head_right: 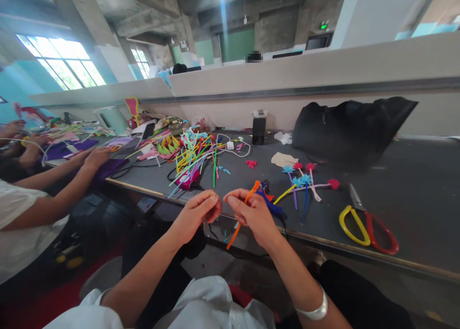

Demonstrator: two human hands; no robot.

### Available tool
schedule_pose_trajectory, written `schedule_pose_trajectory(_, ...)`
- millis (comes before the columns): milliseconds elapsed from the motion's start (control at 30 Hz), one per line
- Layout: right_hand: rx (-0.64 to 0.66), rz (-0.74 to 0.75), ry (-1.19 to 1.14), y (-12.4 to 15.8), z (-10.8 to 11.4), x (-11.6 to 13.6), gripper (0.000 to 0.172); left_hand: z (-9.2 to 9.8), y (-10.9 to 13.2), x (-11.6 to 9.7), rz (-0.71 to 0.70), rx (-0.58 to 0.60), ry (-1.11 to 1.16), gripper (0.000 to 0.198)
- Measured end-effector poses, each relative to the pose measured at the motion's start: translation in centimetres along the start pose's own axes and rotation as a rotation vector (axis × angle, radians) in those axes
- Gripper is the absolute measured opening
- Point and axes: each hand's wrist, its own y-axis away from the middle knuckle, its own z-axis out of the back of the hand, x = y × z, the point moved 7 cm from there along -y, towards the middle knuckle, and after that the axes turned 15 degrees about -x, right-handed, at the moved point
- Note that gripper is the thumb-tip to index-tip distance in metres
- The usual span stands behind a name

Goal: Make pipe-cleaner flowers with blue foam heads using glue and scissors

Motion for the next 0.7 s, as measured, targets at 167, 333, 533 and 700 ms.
schedule_pose_trajectory(167,-0.074,0.16,0.201,0.7,-0.4,0.8,0.027,-0.2,0.8,-0.3,-0.204,-0.044,-0.396,0.029)
schedule_pose_trajectory(333,-0.105,0.213,0.244,1.2,-0.6,1.3,0.02,0.0,1.3,0.6,-0.158,-0.037,-0.471,0.036)
schedule_pose_trajectory(533,-0.24,0.201,0.175,1.6,-0.2,0.2,0.029,-0.3,1.8,0.4,-0.106,-0.122,-0.264,0.034)
schedule_pose_trajectory(700,-0.244,0.084,0.006,1.1,0.1,-0.2,0.036,0.8,1.3,0.3,-0.036,-0.242,-0.043,0.038)
